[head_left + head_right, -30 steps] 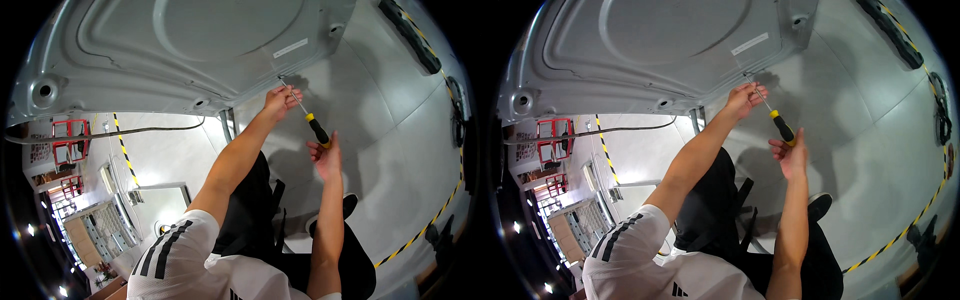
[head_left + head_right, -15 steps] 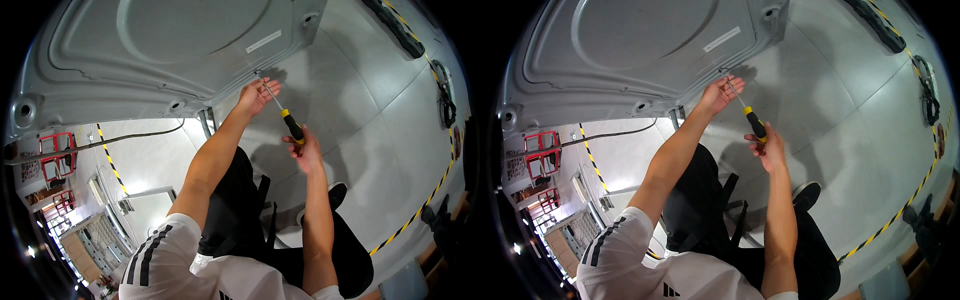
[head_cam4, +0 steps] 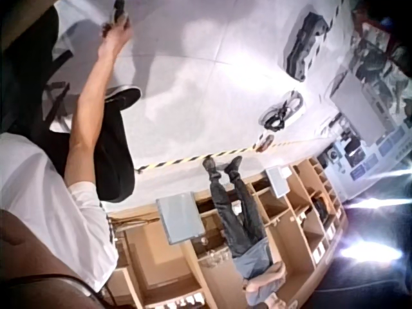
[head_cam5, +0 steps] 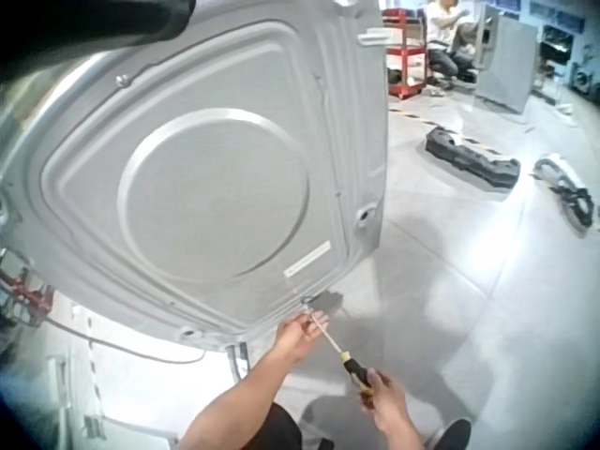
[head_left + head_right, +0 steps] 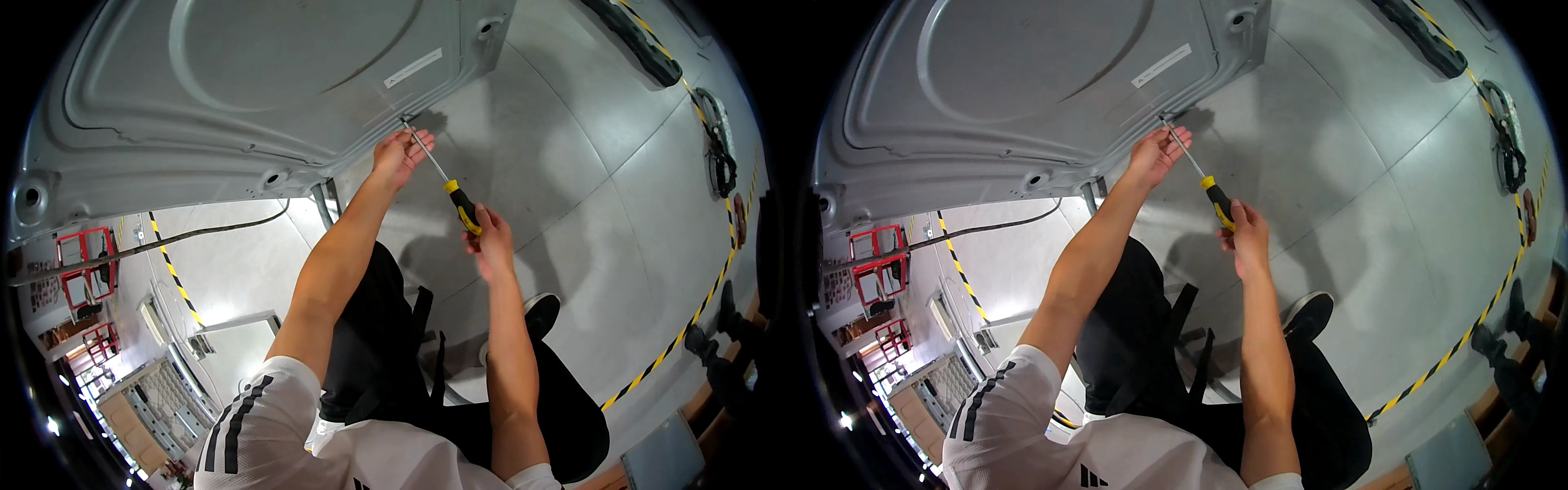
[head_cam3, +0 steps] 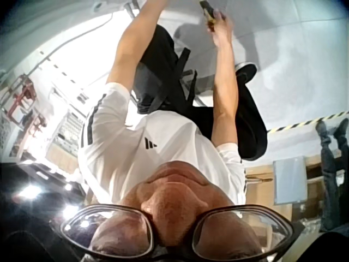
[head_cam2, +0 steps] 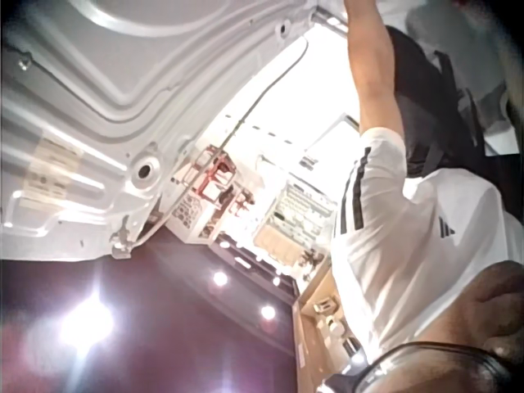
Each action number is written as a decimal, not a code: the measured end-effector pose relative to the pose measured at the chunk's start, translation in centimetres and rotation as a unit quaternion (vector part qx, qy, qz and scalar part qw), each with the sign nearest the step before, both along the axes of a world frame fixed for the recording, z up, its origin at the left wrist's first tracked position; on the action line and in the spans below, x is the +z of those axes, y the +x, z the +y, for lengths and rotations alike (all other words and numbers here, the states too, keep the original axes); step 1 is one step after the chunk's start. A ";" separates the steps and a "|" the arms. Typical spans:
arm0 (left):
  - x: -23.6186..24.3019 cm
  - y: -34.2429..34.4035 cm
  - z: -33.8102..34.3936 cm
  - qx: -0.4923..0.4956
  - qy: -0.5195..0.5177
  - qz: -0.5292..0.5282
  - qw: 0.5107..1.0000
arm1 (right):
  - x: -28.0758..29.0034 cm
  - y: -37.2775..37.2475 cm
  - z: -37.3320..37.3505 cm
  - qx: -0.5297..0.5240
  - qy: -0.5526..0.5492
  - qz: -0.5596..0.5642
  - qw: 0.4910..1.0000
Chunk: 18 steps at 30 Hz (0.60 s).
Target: The person removes a plastic component from the top of an internal washing machine drum assembly and then uses a screwdriver to reattach a metal access panel to the back of the machine's outer housing.
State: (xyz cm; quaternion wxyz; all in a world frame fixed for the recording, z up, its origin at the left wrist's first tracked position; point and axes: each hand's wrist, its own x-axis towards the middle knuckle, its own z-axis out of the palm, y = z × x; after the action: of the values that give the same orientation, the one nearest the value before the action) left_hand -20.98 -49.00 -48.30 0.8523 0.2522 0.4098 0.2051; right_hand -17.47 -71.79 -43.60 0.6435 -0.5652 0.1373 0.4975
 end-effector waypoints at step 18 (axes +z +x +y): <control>0.1 0.3 0.3 -0.005 -0.020 -0.009 1.000 | -0.4 -0.3 0.1 0.008 -0.051 -0.135 0.990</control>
State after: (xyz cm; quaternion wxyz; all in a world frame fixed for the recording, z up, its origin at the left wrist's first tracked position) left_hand -20.63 -48.67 -48.23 0.8618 0.2352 0.4049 0.1949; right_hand -17.78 -71.69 -44.04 0.6224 -0.6602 0.0699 0.4146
